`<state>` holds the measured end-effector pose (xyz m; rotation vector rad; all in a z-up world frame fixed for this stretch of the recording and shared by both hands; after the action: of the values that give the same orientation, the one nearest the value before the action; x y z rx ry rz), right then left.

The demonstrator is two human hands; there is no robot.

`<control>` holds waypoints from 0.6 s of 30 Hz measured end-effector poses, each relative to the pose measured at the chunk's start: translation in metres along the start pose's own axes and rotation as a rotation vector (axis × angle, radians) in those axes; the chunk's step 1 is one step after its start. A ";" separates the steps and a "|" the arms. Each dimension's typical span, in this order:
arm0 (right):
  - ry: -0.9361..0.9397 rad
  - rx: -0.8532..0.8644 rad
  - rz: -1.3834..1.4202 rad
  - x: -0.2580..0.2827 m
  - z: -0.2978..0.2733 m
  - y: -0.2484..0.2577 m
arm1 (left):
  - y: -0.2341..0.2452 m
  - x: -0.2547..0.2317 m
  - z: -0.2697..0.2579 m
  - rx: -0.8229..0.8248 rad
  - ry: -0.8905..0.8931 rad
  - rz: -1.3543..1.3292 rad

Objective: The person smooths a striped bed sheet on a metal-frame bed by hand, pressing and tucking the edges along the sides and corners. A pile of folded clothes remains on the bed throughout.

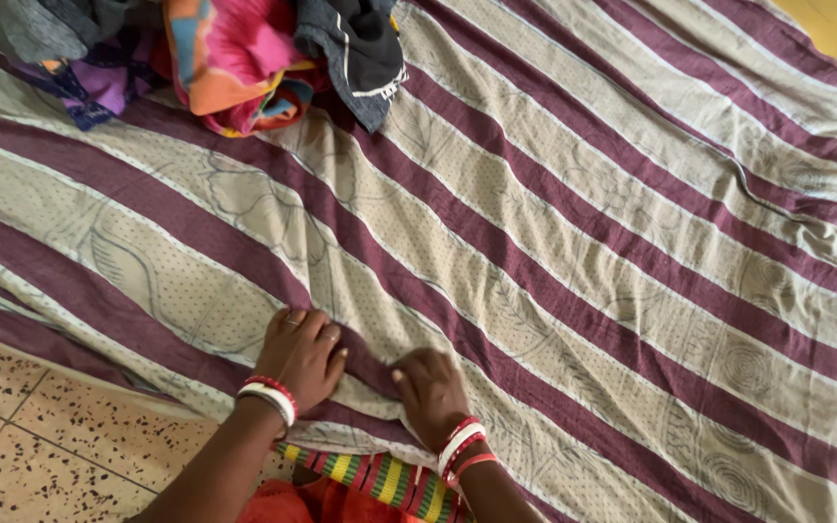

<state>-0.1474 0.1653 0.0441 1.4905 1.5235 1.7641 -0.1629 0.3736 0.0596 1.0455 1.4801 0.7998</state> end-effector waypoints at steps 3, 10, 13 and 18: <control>-0.068 0.014 -0.359 -0.021 -0.008 -0.011 | -0.023 -0.016 -0.001 -0.061 0.049 -0.052; -0.117 0.111 -0.394 -0.028 -0.019 -0.037 | -0.043 -0.017 -0.009 -0.130 0.081 -0.007; -0.151 0.167 -0.402 -0.028 -0.019 -0.040 | -0.046 -0.016 -0.006 -0.110 0.087 -0.010; -0.182 0.244 -0.418 -0.024 -0.013 -0.038 | -0.047 -0.014 -0.002 -0.020 0.119 0.002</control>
<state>-0.1628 0.1524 0.0018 1.2745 1.8402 1.2083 -0.1728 0.3430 0.0232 0.9986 1.5681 0.8896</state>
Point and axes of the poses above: each hand's wrist, its own z-axis towards the middle knuckle, its own y-axis out of the back of the hand, x = y × z, the point moved 5 cm from there along z, towards the middle knuckle, and after that the axes turned 11 degrees about -z, right-handed, at the moved point
